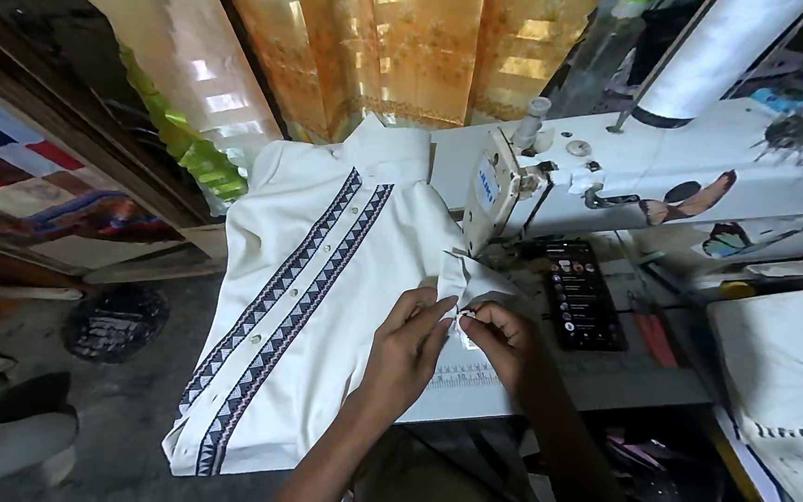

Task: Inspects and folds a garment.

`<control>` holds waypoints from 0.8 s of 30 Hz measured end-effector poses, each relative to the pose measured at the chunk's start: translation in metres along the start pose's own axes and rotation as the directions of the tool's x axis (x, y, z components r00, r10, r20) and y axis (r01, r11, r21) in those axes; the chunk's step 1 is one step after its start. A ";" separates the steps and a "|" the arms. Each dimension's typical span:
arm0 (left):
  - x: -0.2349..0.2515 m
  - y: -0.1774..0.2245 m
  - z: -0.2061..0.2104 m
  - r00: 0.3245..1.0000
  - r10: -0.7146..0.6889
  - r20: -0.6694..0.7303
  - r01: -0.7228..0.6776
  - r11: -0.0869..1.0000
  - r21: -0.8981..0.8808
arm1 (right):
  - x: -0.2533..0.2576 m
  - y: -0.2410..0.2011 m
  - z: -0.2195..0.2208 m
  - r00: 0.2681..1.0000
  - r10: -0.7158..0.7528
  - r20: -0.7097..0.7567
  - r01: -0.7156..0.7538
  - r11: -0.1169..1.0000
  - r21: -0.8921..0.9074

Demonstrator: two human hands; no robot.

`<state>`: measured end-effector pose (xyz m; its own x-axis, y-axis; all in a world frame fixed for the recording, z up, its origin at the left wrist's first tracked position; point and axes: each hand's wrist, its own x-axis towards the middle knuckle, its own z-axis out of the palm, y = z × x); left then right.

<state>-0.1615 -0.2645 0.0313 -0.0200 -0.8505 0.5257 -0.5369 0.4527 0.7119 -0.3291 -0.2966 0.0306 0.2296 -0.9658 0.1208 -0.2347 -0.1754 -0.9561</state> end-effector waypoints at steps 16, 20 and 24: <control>0.000 -0.002 -0.006 0.998 0.009 -0.068 -0.008 1.000 0.011 | 0.004 0.005 -0.003 0.997 0.034 -0.071 -0.038 0.998 -0.051; 0.002 -0.002 -0.006 0.997 -0.010 -0.074 0.008 1.000 -0.022 | 0.002 0.003 -0.005 0.998 0.004 -0.058 -0.004 1.000 0.000; 0.002 -0.002 -0.005 0.998 -0.007 -0.068 0.005 1.000 -0.019 | 0.001 0.006 -0.003 0.997 -0.053 -0.059 0.054 0.998 0.016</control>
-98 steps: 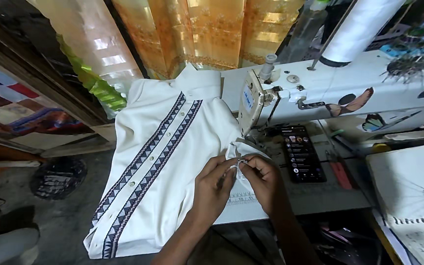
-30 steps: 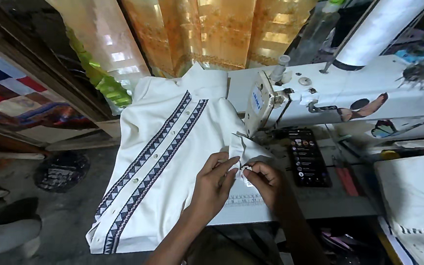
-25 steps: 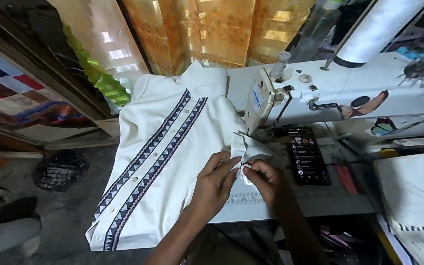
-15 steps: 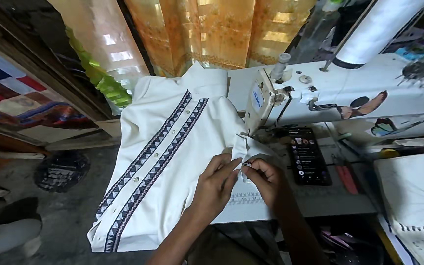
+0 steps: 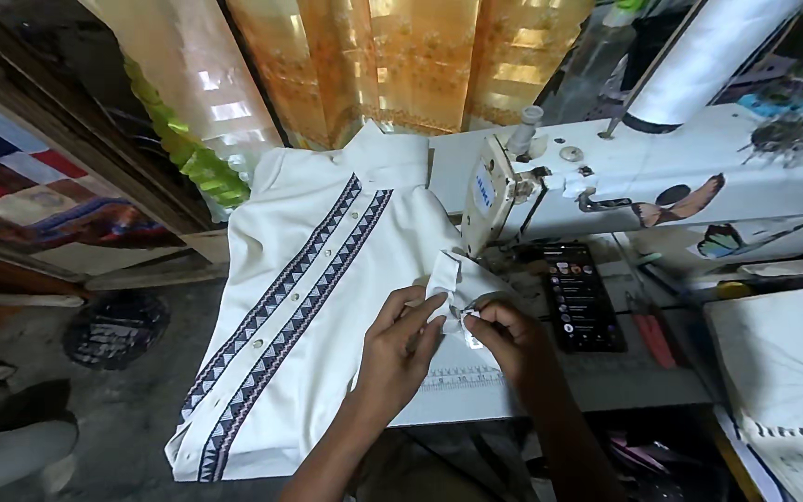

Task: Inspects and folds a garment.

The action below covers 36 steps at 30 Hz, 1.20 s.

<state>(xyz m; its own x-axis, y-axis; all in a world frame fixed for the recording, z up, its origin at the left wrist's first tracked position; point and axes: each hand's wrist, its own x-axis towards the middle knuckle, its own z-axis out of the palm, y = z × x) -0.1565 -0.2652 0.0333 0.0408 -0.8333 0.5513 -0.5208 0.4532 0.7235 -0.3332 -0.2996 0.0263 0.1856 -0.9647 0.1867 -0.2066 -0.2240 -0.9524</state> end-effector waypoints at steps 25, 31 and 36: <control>0.003 -0.006 0.005 0.983 -0.184 -0.009 0.184 0.983 -0.012 | -0.016 -0.005 -0.007 1.000 -0.026 0.012 0.027 0.995 -0.093; 0.002 -0.006 0.004 0.986 -0.167 0.011 0.168 0.984 -0.058 | -0.015 -0.012 0.013 0.997 -0.077 0.031 0.075 0.996 0.050; -0.001 -0.007 -0.001 0.967 -0.252 0.027 0.253 0.960 -0.121 | -0.012 -0.005 0.020 0.999 -0.041 -0.009 0.041 0.998 0.053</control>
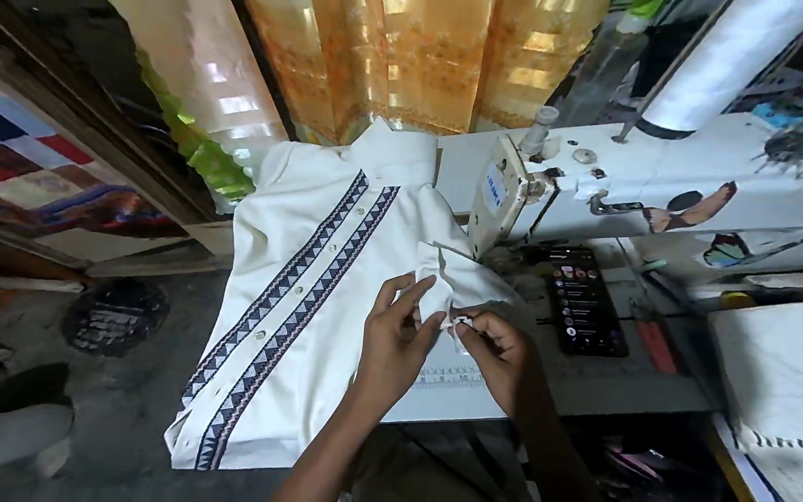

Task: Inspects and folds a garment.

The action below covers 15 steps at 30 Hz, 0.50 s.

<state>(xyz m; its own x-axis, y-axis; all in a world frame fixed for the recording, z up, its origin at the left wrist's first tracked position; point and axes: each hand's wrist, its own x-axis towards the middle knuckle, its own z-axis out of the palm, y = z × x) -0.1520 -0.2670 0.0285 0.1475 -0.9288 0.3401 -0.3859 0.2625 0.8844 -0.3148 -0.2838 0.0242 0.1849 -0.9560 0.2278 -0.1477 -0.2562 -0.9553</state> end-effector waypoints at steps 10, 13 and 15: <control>-0.004 0.001 0.004 0.999 0.037 0.008 -0.037 0.999 -0.010 | 0.007 -0.002 -0.004 0.984 0.179 0.011 -0.178 0.982 -0.055; -0.005 0.002 0.004 0.998 0.063 0.010 -0.063 0.998 0.005 | 0.008 -0.001 -0.003 0.982 0.188 -0.005 -0.187 0.979 -0.084; -0.005 0.002 0.005 0.997 0.073 0.014 -0.074 0.997 0.010 | 0.009 -0.001 -0.003 0.983 0.186 -0.013 -0.186 0.978 -0.094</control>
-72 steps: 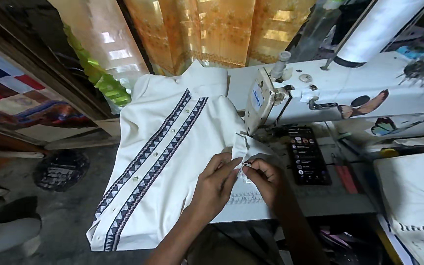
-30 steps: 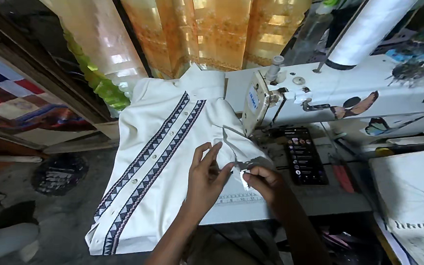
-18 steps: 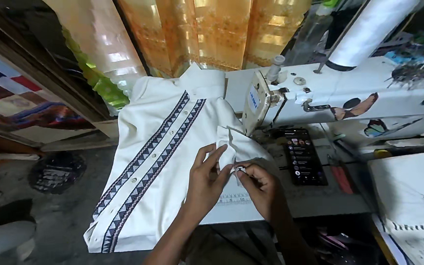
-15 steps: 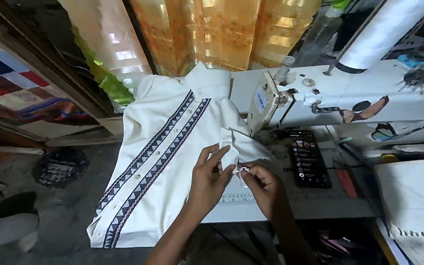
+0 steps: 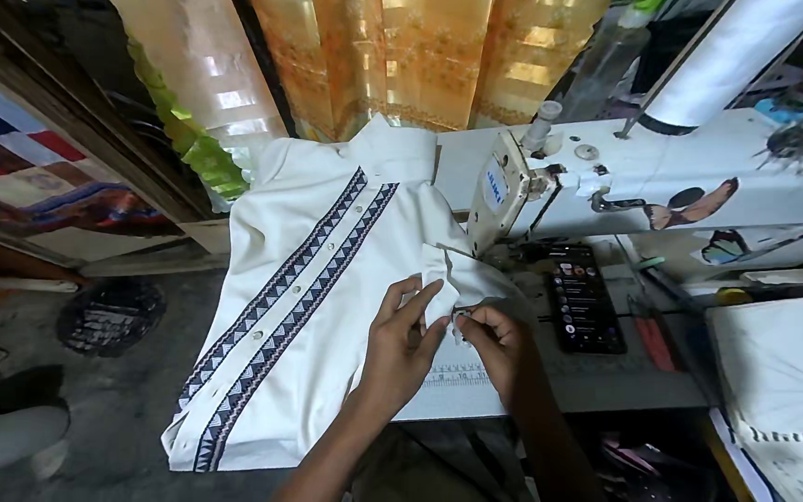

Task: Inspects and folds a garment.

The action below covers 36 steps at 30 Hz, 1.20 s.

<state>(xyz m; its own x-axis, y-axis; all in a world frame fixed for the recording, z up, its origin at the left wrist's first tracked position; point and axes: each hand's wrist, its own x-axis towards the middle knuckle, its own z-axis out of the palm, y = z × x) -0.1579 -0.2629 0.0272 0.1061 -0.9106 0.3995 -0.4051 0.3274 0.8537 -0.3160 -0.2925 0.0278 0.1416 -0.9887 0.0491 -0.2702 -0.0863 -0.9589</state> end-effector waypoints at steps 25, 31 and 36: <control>-0.002 0.001 -0.003 0.999 0.046 0.001 -0.046 0.999 0.022 | 0.001 -0.001 0.002 1.000 -0.007 0.027 0.006 0.999 0.033; -0.002 0.001 -0.006 0.999 0.028 -0.015 -0.028 1.000 0.001 | 0.006 0.001 -0.004 0.998 0.024 0.052 -0.026 0.999 0.046; 0.000 -0.001 -0.008 0.999 -0.008 -0.031 0.007 1.000 -0.027 | 0.006 0.001 -0.007 0.997 -0.012 0.081 0.006 0.997 0.073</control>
<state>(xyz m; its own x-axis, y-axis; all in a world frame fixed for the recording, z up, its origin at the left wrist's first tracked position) -0.1507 -0.2613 0.0291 0.1371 -0.9051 0.4024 -0.3794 0.3273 0.8654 -0.3224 -0.2996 0.0288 0.2218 -0.9744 0.0375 -0.1991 -0.0829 -0.9765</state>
